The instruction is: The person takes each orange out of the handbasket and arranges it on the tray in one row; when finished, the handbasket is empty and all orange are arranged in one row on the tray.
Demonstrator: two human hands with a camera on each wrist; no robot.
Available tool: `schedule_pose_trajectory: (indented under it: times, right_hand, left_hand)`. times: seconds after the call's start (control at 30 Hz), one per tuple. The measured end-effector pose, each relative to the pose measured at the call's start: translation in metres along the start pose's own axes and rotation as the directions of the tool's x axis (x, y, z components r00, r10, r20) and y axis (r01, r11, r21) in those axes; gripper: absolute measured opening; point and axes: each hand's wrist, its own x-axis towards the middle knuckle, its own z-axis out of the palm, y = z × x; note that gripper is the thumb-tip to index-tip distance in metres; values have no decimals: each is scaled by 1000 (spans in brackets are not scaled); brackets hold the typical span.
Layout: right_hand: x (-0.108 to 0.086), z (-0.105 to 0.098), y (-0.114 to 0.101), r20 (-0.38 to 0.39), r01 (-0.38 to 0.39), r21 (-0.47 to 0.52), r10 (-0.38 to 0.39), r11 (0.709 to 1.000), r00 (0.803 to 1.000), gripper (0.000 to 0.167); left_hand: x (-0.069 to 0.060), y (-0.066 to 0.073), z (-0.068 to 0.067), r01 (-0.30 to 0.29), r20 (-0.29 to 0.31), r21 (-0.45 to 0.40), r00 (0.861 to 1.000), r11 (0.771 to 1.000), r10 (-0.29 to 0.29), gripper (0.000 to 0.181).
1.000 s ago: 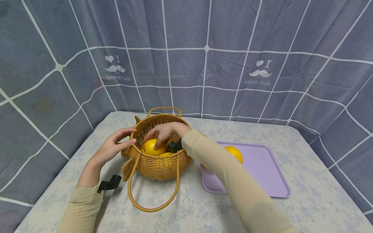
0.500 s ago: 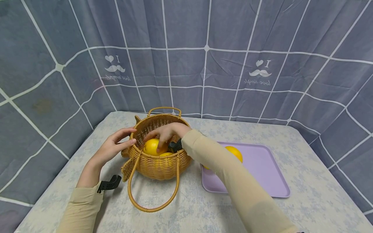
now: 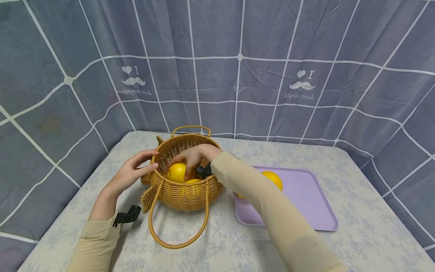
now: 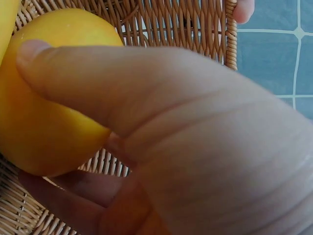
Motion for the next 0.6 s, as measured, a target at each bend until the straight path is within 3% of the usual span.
schedule_pose_trajectory:
  times: [0.2,0.43,0.6]
  right_hand:
    - [-2,0,-1,-38,-8,21,8,1000,999,73]
    - [-1,0,-1,-5,-16,118,17,993,1000,70]
    - [-1,1,-1,-16,-22,91,24,996,1000,69]
  left_hand:
    - [0,-1,-1,1,2,1,1000,1000,-1,43]
    - [0,-2,-2,-1,1,9,1000,1000,1,43]
    - [1,-2,-1,1,4,9,1000,1000,-1,44]
